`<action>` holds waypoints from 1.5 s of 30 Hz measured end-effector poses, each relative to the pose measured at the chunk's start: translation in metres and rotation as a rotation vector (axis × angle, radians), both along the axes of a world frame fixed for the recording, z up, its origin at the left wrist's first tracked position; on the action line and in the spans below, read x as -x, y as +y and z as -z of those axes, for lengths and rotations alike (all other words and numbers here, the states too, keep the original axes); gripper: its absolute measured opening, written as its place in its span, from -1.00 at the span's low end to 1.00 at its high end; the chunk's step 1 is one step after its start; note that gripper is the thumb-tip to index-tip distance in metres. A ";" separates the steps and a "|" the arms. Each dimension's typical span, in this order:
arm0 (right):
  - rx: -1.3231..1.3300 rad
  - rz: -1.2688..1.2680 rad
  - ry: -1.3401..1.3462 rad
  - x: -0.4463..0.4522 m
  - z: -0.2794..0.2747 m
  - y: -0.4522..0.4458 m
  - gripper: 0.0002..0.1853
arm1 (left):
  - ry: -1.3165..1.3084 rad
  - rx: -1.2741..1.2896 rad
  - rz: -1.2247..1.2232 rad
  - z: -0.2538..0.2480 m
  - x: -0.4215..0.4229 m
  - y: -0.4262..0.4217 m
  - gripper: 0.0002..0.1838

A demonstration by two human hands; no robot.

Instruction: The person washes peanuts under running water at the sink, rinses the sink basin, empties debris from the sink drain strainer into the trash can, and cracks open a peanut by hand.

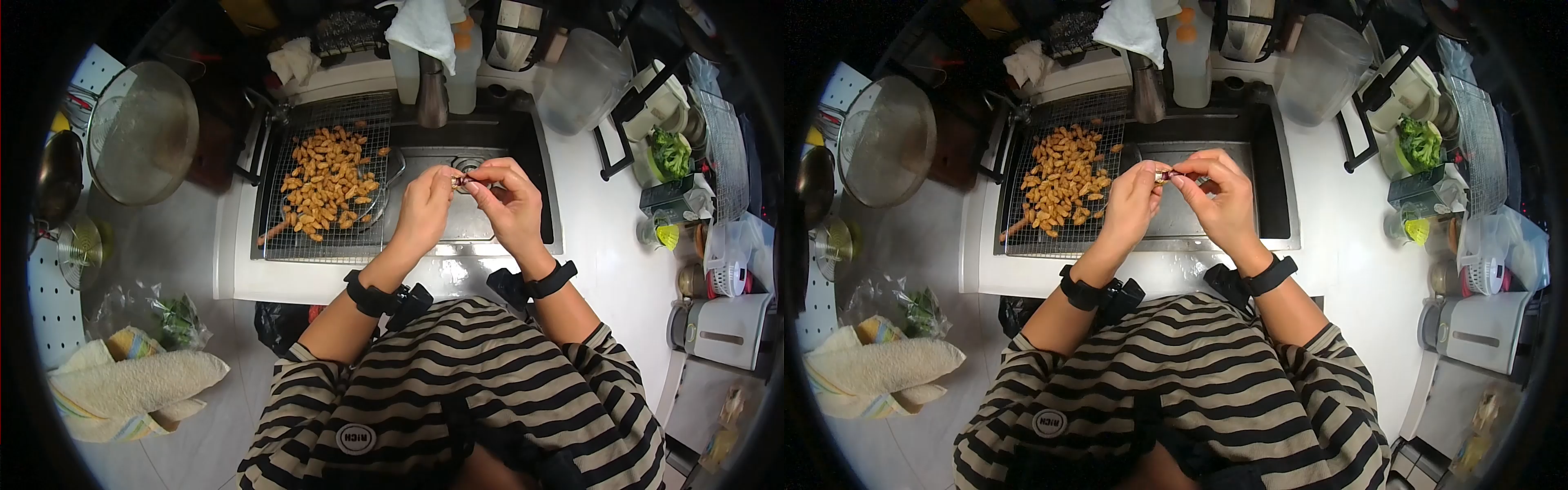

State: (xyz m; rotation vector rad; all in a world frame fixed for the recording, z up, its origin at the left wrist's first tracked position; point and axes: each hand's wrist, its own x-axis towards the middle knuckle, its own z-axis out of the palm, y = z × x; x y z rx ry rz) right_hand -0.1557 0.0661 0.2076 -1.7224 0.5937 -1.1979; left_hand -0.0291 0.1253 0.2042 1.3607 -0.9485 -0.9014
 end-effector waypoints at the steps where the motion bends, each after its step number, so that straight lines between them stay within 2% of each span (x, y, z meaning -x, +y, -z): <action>1: -0.092 -0.034 -0.028 0.000 -0.001 -0.001 -0.90 | 0.012 -0.006 0.002 0.000 0.000 0.000 -0.65; 3: -0.276 -0.103 -0.084 0.000 -0.005 -0.002 -0.90 | 0.037 -0.017 0.007 0.001 0.000 0.000 -0.66; 6: -0.392 -0.088 -0.148 0.000 -0.009 -0.005 -0.90 | 0.110 -0.021 0.015 -0.002 0.002 -0.001 -0.65; 9: -0.508 -0.205 -0.205 0.014 -0.041 0.003 -0.91 | 0.253 0.058 0.038 0.003 -0.004 -0.002 -0.70; 11: -0.299 -0.598 -0.219 0.025 -0.086 0.022 -0.90 | 0.261 0.065 0.007 0.004 -0.007 -0.005 -0.69; 12: -0.403 -0.820 -0.114 0.039 -0.116 0.032 -0.88 | 0.342 0.057 0.030 0.003 -0.009 -0.005 -0.68; 14: -0.237 -1.285 -0.463 0.025 -0.137 0.042 -0.91 | 0.433 0.050 0.063 0.001 -0.012 -0.007 -0.66; 15: -0.277 -1.463 -0.530 0.025 -0.147 0.049 -0.94 | 0.446 0.057 0.067 0.000 -0.013 -0.007 -0.66; 18: -0.341 -1.352 -0.922 0.019 -0.151 0.081 -0.74 | 0.456 0.073 0.091 -0.002 -0.012 -0.009 -0.66; 21: -0.363 -1.311 -0.932 0.020 -0.149 0.089 -0.87 | 0.461 0.085 0.087 -0.001 -0.011 -0.010 -0.66; 22: -0.275 -1.332 -0.849 0.021 -0.148 0.079 -0.90 | 0.458 0.091 0.093 -0.001 -0.011 -0.011 -0.66; 24: -0.132 -1.109 -0.579 0.023 -0.145 0.056 -0.88 | 0.429 0.055 0.107 -0.003 -0.012 -0.010 -0.68; 26: -0.020 -0.630 -0.216 0.028 -0.128 0.022 -0.92 | 0.374 -0.023 0.118 -0.010 -0.013 -0.009 -0.72; 28: -0.138 -0.206 -0.050 0.012 -0.097 -0.006 -0.86 | 0.521 0.028 0.105 0.000 -0.011 -0.009 -0.78; 30: -0.220 -0.076 0.109 0.003 -0.044 -0.035 -0.79 | 0.600 0.053 0.119 0.004 -0.009 -0.010 -0.87; 33: -0.448 -0.242 0.282 0.001 -0.019 -0.034 -0.75 | 0.521 0.078 0.164 0.008 -0.009 -0.013 -0.90; 34: -0.562 -0.331 0.230 0.001 -0.014 -0.034 -0.76 | 0.455 0.078 0.205 0.012 -0.013 -0.015 -0.93; 37: -0.355 -0.247 0.130 -0.003 -0.006 -0.028 -0.80 | 0.412 0.106 0.115 0.011 -0.007 -0.015 -0.89; 38: -0.359 -0.244 0.140 -0.003 -0.007 -0.028 -0.81 | 0.439 0.108 0.143 0.016 -0.011 -0.015 -0.88; 41: 0.028 -0.030 0.135 -0.005 0.002 -0.024 -0.81 | 0.830 0.009 0.086 0.008 -0.008 -0.017 -0.89; 44: 0.152 0.028 0.207 -0.005 -0.003 -0.017 -0.82 | 0.783 0.027 0.061 0.012 -0.004 -0.019 -0.86; 45: 0.145 0.015 0.227 -0.005 -0.004 -0.017 -0.83 | 0.670 0.023 0.060 0.014 -0.005 -0.019 -0.85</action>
